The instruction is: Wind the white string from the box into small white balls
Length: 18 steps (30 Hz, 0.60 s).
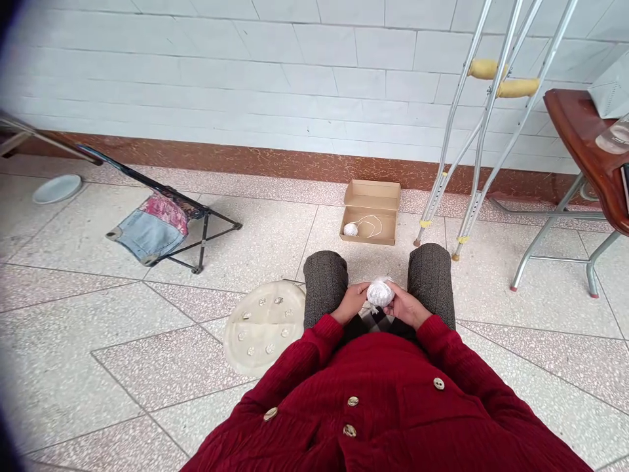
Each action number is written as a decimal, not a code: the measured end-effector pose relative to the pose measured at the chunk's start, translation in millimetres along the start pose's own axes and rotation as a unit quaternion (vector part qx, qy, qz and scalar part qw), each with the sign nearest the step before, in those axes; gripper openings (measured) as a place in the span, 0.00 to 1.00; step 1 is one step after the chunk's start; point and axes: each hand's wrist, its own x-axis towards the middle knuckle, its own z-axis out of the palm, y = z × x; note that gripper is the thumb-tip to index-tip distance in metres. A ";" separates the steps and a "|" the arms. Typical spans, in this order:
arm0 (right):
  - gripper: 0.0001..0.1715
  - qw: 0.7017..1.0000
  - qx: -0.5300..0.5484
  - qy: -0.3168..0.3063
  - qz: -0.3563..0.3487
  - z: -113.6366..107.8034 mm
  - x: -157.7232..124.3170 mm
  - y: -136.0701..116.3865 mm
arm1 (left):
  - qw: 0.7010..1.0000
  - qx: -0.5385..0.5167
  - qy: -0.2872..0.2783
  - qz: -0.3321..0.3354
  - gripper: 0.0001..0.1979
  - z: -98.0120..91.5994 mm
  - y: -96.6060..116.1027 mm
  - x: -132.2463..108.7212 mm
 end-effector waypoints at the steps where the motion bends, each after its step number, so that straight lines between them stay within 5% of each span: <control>1: 0.24 1.000 -0.004 0.002 -0.002 -0.5 1.0 0.3 | 1.000 0.000 -0.006 -0.005 0.14 0.5 -1.1 0.2; 7: 0.22 0.999 -0.019 0.029 -0.016 -4.7 6.2 3.1 | 0.997 0.064 -0.034 0.012 0.16 6.9 -8.8 -3.8; 12: 0.20 0.998 0.011 0.040 -0.046 -6.1 5.0 0.0 | 0.996 0.082 0.010 0.033 0.15 10.8 -5.1 -9.2; 18: 0.19 0.996 0.041 0.078 -0.001 -0.1 14.2 -15.5 | 0.998 0.060 0.034 0.007 0.15 2.7 6.3 1.0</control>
